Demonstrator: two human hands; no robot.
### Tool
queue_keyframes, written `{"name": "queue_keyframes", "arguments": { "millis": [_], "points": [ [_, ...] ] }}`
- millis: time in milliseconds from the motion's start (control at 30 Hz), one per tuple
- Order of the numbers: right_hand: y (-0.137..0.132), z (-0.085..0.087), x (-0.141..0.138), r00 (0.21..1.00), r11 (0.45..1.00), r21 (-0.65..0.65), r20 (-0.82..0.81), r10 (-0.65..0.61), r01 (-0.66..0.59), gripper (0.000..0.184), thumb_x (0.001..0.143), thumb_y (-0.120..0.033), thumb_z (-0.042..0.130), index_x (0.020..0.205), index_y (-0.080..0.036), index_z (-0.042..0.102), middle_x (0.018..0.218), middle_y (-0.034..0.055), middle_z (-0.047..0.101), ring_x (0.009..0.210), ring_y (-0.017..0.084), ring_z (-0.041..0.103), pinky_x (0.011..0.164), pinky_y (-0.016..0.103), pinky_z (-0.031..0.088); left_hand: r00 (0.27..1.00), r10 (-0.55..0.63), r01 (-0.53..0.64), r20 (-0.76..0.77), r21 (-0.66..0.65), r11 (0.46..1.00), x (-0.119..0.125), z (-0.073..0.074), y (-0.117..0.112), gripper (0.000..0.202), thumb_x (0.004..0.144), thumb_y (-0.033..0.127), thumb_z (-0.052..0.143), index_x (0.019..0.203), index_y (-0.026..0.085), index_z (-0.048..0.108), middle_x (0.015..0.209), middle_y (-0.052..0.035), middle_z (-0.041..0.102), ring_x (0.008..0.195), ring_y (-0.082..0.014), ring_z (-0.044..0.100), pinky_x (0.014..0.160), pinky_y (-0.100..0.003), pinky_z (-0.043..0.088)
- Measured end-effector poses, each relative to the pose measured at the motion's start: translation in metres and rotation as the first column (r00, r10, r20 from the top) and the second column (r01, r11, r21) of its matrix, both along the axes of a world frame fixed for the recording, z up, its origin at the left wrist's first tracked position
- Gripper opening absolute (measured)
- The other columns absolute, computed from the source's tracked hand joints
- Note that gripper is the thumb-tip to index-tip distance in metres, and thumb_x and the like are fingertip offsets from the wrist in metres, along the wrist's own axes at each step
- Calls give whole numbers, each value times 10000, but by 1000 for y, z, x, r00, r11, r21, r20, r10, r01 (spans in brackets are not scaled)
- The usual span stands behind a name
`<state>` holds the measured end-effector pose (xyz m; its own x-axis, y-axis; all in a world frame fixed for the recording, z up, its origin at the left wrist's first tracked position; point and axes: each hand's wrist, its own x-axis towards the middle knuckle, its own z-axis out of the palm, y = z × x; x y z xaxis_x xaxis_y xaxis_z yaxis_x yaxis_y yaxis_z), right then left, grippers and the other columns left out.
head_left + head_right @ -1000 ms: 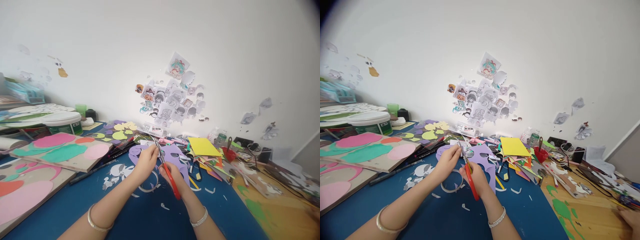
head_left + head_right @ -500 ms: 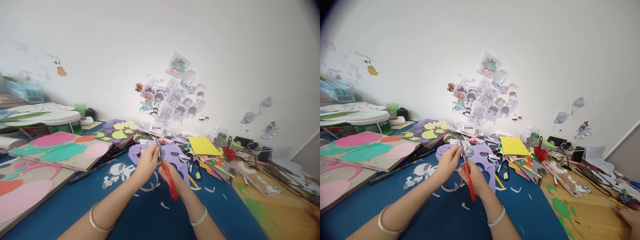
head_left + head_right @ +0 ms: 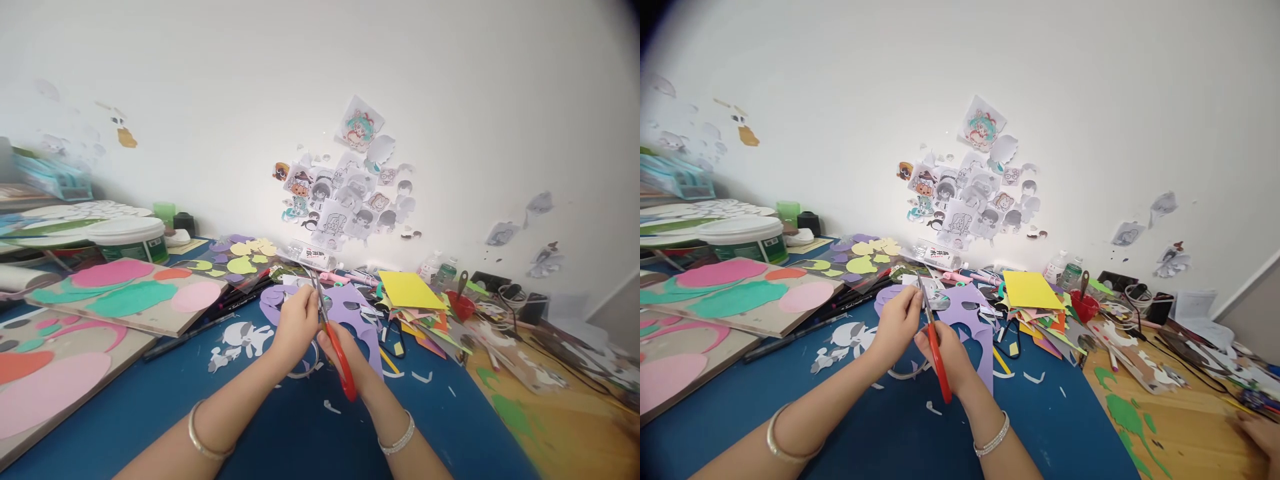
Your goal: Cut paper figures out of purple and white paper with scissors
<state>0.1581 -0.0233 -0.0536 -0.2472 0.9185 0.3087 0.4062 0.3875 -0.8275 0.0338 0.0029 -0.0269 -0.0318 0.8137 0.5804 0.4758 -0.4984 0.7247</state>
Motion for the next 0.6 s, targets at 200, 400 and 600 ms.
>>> {"name": "queue_keyframes", "arguments": {
  "millis": [200, 400, 600],
  "points": [
    [1, -1, -1, 999, 1000, -13, -38, 1, -2, 451, 785, -610, 441, 754, -169, 533, 556, -29, 416, 495, 111, 372, 454, 255, 332, 999, -29, 29, 23, -12, 999, -1, 2, -1, 275, 879, 311, 289, 618, 225, 270, 543, 45, 329, 520, -133, 348, 509, -240, 270],
    [2, -1, 0, 999, 999, 25, 22, -46, 45, 405, 782, -555, 474, 722, -158, 531, 635, 5, 497, 572, 127, 425, 539, 260, 364, 994, -78, 80, 71, -30, 996, -3, 4, -2, 247, 877, 282, 289, 636, 225, 286, 572, 50, 335, 544, -129, 352, 518, -238, 278],
    [1, -1, 3, 986, 994, 22, 127, -109, 107, 419, 783, -554, 439, 898, -180, 588, 752, 42, 576, 687, 187, 523, 611, 298, 384, 996, -93, 93, 8, -1, 996, -4, 5, 0, 219, 848, 238, 322, 630, 219, 314, 556, 45, 363, 541, -129, 373, 520, -239, 271]
  ]
}}
